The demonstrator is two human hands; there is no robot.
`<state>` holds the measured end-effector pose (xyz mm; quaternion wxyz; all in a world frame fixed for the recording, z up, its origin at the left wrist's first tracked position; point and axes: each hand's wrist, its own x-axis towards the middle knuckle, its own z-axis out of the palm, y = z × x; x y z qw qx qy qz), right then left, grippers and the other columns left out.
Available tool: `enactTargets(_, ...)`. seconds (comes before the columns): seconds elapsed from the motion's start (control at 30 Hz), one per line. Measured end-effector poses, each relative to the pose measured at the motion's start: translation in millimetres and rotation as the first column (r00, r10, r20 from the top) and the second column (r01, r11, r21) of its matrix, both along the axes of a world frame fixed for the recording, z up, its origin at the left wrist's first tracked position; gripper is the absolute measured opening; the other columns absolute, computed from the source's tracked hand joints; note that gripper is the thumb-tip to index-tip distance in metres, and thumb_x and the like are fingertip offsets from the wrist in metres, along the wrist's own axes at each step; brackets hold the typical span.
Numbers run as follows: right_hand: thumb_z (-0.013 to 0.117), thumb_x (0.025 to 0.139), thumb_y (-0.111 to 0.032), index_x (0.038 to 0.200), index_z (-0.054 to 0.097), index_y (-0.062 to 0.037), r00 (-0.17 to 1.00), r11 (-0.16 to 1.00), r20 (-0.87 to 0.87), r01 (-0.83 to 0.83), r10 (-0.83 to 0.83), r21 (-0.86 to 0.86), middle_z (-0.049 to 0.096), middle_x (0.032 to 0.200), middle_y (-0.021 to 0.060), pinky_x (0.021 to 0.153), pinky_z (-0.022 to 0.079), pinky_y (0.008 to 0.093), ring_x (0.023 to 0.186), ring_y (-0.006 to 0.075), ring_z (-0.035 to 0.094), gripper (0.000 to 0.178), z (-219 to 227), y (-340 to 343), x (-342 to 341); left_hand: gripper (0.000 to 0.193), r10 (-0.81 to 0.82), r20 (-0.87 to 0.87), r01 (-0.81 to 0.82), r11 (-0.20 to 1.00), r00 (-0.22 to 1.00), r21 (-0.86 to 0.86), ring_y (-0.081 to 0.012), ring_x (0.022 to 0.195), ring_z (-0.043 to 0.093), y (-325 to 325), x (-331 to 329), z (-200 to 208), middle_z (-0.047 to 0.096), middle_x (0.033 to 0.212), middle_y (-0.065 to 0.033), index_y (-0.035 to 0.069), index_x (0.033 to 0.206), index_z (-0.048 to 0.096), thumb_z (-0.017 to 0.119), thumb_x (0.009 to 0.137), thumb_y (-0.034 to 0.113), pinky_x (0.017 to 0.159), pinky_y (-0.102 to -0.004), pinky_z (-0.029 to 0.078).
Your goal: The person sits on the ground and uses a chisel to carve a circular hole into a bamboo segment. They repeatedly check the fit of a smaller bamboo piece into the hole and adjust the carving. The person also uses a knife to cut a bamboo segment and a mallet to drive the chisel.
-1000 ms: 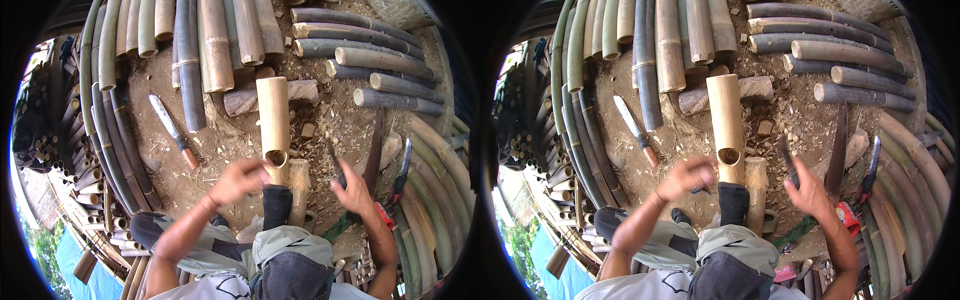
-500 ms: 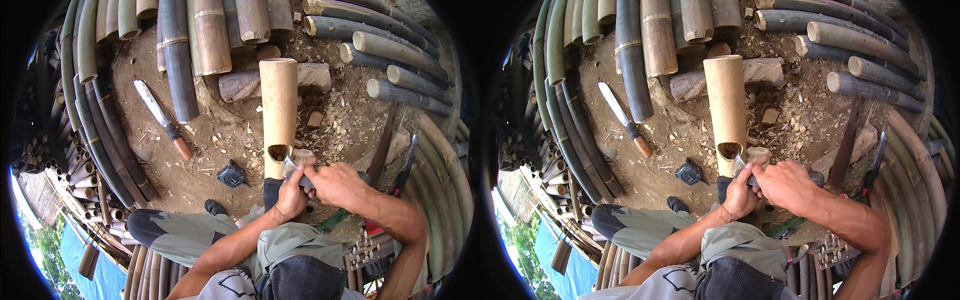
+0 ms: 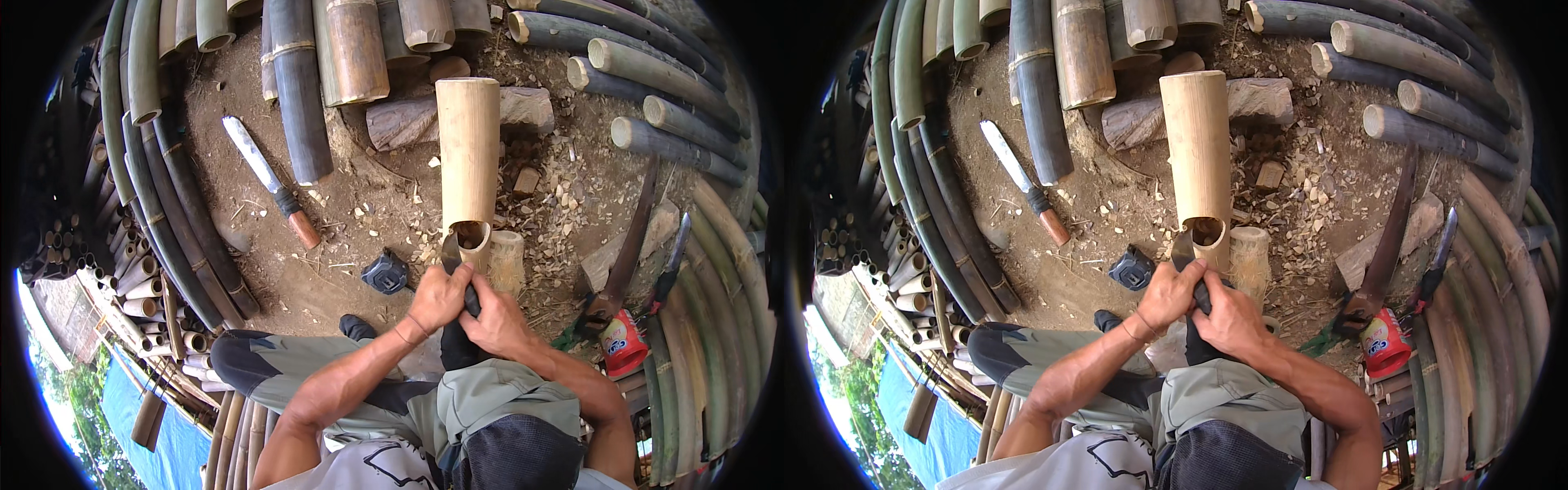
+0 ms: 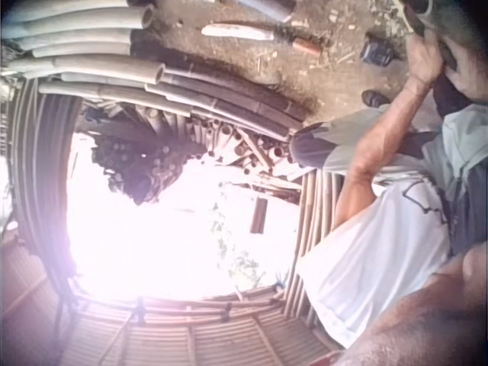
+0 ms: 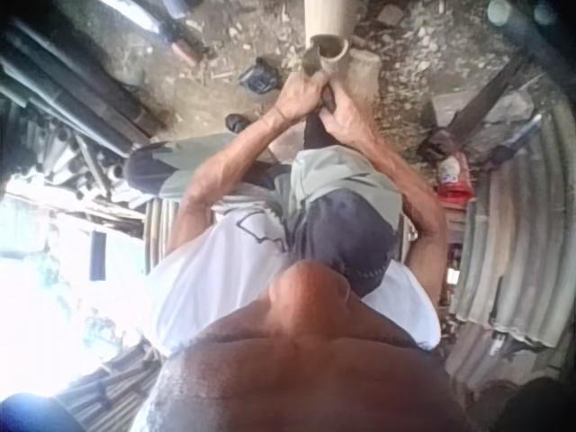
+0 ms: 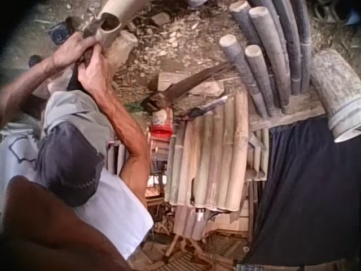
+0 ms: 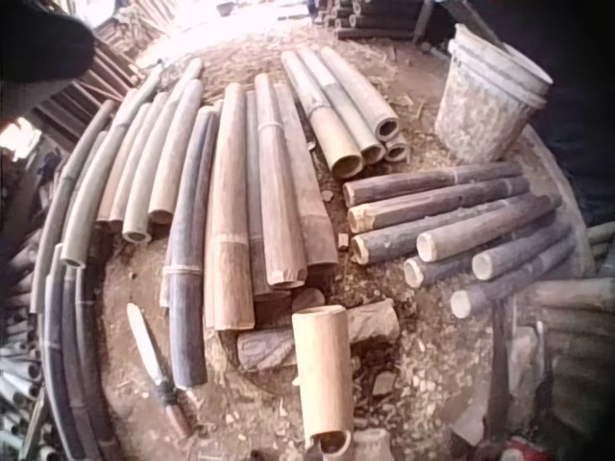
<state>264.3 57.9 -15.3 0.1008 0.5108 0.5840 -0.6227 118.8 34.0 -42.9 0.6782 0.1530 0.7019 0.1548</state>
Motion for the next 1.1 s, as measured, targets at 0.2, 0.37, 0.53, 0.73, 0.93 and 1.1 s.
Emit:
enactTargets(0.2,0.066,0.081,-0.014,0.131,0.042,0.0053,0.949,0.950,-0.055,0.311,-0.310,0.015,0.066,0.088,0.0288,0.071,0.051,0.0529,0.083,0.0470,0.065,0.059,-1,-27,-33,0.043,-0.556,-0.200,0.589,0.778,0.807,0.216,-0.0290,0.053,0.064,19,-35,-2,0.056,0.058,-0.0271,-0.006,0.084,0.066,0.055,0.096,0.033,0.051,-0.0443,0.046)
enactTargets(0.37,0.067,0.081,-0.017,0.131,0.048,-0.0033,0.992,0.988,0.120,0.029,-0.048,0.152,0.067,0.097,0.0233,0.072,0.053,0.0492,0.084,0.0429,0.066,0.055,18,-4,1,0.041,-0.152,0.074,0.142,0.982,0.986,0.121,-0.0178,0.056,0.059,17,-6,4,0.062,0.062,-0.0125,-0.008,0.085,0.065,0.053,0.096,0.030,0.051,-0.0376,0.047)
enactTargets(0.53,0.067,0.082,-0.019,0.111,0.060,-0.0064,0.945,0.951,0.271,-0.239,0.182,0.196,0.068,0.081,0.0217,0.070,0.052,0.0517,0.077,0.0441,0.065,0.032,29,79,26,0.041,0.044,0.107,-0.064,0.978,0.993,0.200,-0.0125,0.051,0.052,46,48,2,0.058,0.059,-0.0051,-0.003,0.082,0.066,0.044,0.099,0.027,0.050,-0.0294,0.043)
enactTargets(0.73,0.064,0.081,-0.013,0.108,0.060,0.0014,0.728,0.704,0.332,-0.678,0.600,0.213,0.066,0.073,0.0236,0.063,0.054,0.0484,0.069,0.0401,0.067,0.031,46,130,-5,0.032,0.554,0.460,-0.570,0.813,0.694,-0.120,-0.0101,0.061,0.055,49,40,9,0.060,0.070,-0.0039,0.000,0.094,0.068,0.046,0.097,0.023,0.055,-0.0279,0.044)
enactTargets(0.93,0.068,0.078,-0.015,0.083,0.072,-0.0031,0.437,0.366,0.347,-0.896,0.830,0.251,0.073,0.080,0.0140,0.063,0.056,0.0357,0.075,0.0252,0.073,0.014,55,151,-45,0.038,0.755,0.607,-0.813,0.502,0.246,-0.294,-0.0189,0.108,0.059,33,40,5,0.063,0.114,-0.0078,0.003,0.124,0.057,0.047,0.101,0.032,0.097,-0.0360,0.045)
enactTargets(1.1,0.069,0.077,-0.016,0.085,0.077,-0.0116,0.158,0.108,0.369,-0.982,0.916,0.152,0.075,0.087,0.0082,0.072,0.057,0.0324,0.082,0.0206,0.073,0.012,55,176,-104,0.040,0.761,0.647,-0.830,0.327,-0.052,-0.452,-0.0198,0.103,0.061,39,29,9,0.064,0.108,-0.0074,0.007,0.117,0.057,0.042,0.102,0.040,0.095,-0.0392,0.047)
